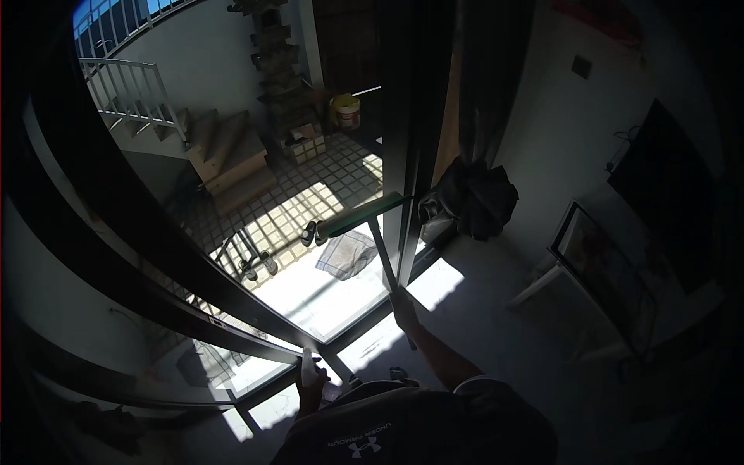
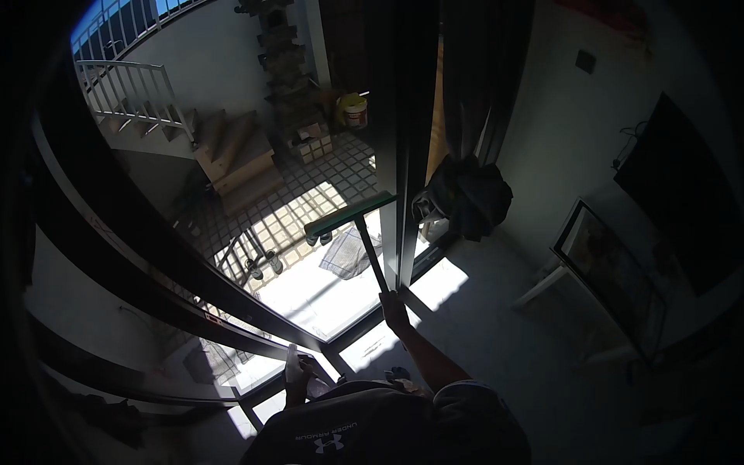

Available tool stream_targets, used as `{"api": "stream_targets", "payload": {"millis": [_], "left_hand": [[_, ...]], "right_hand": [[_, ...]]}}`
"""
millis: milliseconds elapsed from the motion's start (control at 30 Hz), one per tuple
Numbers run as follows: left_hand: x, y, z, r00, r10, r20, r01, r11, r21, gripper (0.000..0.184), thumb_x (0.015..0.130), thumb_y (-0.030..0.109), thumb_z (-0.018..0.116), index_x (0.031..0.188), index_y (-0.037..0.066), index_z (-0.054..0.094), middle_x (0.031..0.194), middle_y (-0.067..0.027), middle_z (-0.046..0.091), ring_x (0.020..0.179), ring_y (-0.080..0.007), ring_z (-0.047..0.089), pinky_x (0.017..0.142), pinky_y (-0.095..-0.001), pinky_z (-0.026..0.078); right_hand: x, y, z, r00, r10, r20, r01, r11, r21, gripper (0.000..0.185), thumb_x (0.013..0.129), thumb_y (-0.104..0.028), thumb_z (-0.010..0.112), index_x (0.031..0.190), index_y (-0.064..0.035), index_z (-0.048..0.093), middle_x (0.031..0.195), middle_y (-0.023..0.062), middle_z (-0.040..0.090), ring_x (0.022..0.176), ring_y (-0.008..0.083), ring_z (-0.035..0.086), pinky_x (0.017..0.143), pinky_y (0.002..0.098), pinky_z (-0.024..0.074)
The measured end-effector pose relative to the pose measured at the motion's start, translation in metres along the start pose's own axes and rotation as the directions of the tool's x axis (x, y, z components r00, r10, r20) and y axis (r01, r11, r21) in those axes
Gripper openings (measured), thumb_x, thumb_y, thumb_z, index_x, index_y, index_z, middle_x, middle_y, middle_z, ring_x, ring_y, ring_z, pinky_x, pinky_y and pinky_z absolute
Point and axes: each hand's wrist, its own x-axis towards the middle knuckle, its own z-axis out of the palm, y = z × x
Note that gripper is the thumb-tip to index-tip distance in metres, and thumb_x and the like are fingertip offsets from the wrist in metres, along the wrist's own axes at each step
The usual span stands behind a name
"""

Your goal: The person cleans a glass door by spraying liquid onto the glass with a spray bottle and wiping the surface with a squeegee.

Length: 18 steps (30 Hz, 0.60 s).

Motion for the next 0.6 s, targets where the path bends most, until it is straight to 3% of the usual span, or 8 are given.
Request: {"api": "stream_targets", "payload": {"millis": [167,233,267,333,400,433,533,600], "left_hand": [[0.014,0.018,0.027,0.999,0.02,-0.026,-0.02,0.999,-0.026,0.068,0.067,0.007,0.054,0.129,0.001,0.027,0.09,-0.011,0.055,0.057,-0.011,0.05,0.052,-0.0262,0.047],[0.019,0.028,0.037,0.99,0.135,-0.029,-0.138,0.975,-0.171,0.06,0.069,0.008,0.057,0.125,0.0,0.035,0.085,-0.008,0.055,0.059,-0.0108,0.05,0.056,-0.0254,0.046],[0.02,0.031,0.04,0.999,0.027,0.027,-0.025,0.997,-0.075,0.051,0.071,0.01,0.059,0.118,-0.001,0.043,0.08,-0.0048,0.056,0.064,-0.0119,0.051,0.061,-0.0246,0.044],[0.017,0.051,0.043,0.981,-0.138,0.137,0.165,0.962,-0.215,0.047,0.072,0.013,0.058,0.115,-0.001,0.046,0.075,-0.0044,0.056,0.069,-0.0133,0.053,0.063,-0.0251,0.043],[0.02,-0.001,0.067,0.993,0.115,0.028,-0.113,0.992,-0.059,0.041,0.071,0.013,0.061,0.108,-0.001,0.049,0.076,-0.0061,0.055,0.068,-0.0122,0.054,0.062,-0.0261,0.044],[0.018,0.007,0.063,0.993,0.094,0.065,-0.092,0.995,-0.04,0.038,0.071,0.012,0.062,0.105,-0.001,0.05,0.078,-0.006,0.055,0.068,-0.0117,0.053,0.061,-0.026,0.044],[0.01,0.008,0.071,0.994,-0.108,-0.033,0.073,0.839,-0.539,0.038,0.071,0.011,0.062,0.104,0.0,0.05,0.07,-0.0038,0.051,0.063,-0.012,0.053,0.058,-0.0258,0.045],[0.013,0.026,0.069,0.984,-0.174,-0.042,0.123,0.829,-0.546,0.036,0.07,0.009,0.063,0.103,0.0,0.051,0.067,-0.0023,0.05,0.061,-0.0112,0.052,0.057,-0.0248,0.045]], "right_hand": [[-0.061,0.063,-0.033,0.93,0.166,0.328,-0.049,0.94,-0.337,0.033,0.088,-0.035,0.039,0.095,-0.005,0.05,0.067,0.0164,0.053,0.062,0.0342,0.056,0.047,0.0418,0.0426],[-0.076,0.102,-0.041,0.762,0.239,0.602,0.085,0.885,-0.458,0.035,0.087,-0.038,0.038,0.095,-0.0074,0.053,0.074,0.0172,0.055,0.069,0.0355,0.056,0.053,0.0436,0.0443],[-0.09,0.113,-0.052,0.762,0.24,0.601,0.083,0.884,-0.459,0.035,0.087,-0.038,0.038,0.095,-0.0074,0.053,0.074,0.0172,0.055,0.069,0.0355,0.056,0.053,0.0436,0.0443],[-0.1,0.119,-0.068,0.686,0.337,0.645,0.023,0.876,-0.483,0.037,0.087,-0.04,0.037,0.09,-0.0074,0.055,0.074,0.0172,0.055,0.066,0.0361,0.056,0.053,0.046,0.0436],[-0.092,0.082,-0.099,0.779,0.193,0.597,0.052,0.928,-0.369,0.033,0.087,-0.037,0.039,0.082,-0.0059,0.052,0.067,0.0177,0.051,0.06,0.0357,0.053,0.051,0.0452,0.0417],[-0.087,0.078,-0.103,0.822,0.212,0.528,-0.021,0.939,-0.344,0.029,0.086,-0.033,0.043,0.079,-0.0056,0.052,0.067,0.0177,0.051,0.06,0.0367,0.052,0.05,0.0441,0.0411],[-0.015,0.022,-0.117,0.919,0.079,0.387,0.001,0.98,-0.2,0.023,0.084,-0.027,0.05,0.076,-0.0051,0.05,0.066,0.0153,0.052,0.059,0.0342,0.052,0.046,0.0419,0.0385],[0.053,-0.029,-0.119,0.964,0.03,0.262,-0.024,0.999,-0.028,0.02,0.083,-0.022,0.051,0.076,-0.0037,0.05,0.062,0.0132,0.053,0.059,0.0291,0.055,0.048,0.037,0.0393]]}}
